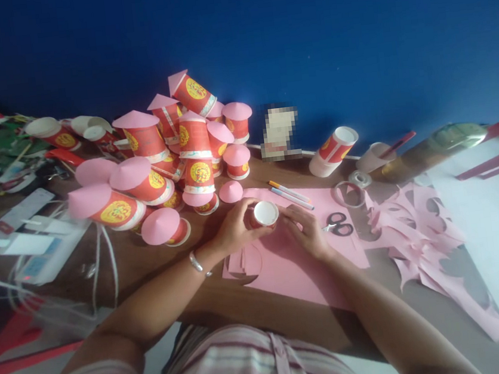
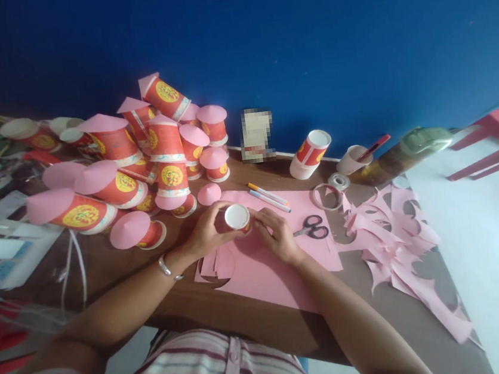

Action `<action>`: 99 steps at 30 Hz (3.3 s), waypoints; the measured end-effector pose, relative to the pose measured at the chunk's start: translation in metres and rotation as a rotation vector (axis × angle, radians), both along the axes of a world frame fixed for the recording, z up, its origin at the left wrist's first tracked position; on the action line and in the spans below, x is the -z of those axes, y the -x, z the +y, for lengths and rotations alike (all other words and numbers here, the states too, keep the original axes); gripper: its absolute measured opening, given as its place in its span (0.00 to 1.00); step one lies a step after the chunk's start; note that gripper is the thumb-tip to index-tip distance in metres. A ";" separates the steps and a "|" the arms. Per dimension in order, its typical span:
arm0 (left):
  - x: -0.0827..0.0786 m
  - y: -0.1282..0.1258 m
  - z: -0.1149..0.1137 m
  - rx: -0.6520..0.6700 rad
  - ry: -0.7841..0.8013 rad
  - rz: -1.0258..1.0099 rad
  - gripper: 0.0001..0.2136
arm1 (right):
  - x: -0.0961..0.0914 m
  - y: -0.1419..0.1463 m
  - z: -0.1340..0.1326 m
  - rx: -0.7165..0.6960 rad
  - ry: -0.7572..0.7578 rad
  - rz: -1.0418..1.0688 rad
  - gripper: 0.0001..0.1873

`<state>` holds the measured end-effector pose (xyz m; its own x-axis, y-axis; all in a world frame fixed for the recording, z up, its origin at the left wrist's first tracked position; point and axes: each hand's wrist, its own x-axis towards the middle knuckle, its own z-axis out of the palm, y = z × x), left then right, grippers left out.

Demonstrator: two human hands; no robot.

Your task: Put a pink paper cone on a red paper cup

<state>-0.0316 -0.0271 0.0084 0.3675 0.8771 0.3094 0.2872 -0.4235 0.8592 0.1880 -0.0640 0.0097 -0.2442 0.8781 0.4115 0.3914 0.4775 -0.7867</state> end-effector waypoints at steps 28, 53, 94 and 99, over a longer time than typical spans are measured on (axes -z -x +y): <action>-0.001 0.009 -0.003 0.227 -0.153 0.090 0.22 | 0.018 -0.002 0.008 0.411 -0.245 -0.405 0.07; -0.016 0.012 0.042 -0.117 -0.434 0.967 0.16 | 0.013 -0.003 0.010 0.423 -0.156 -0.317 0.07; -0.083 0.010 0.003 0.310 -0.781 0.439 0.31 | -0.055 0.008 0.016 0.155 0.456 0.617 0.22; -0.079 0.015 -0.005 0.120 -0.553 0.258 0.29 | -0.056 0.008 0.006 0.124 0.512 0.763 0.21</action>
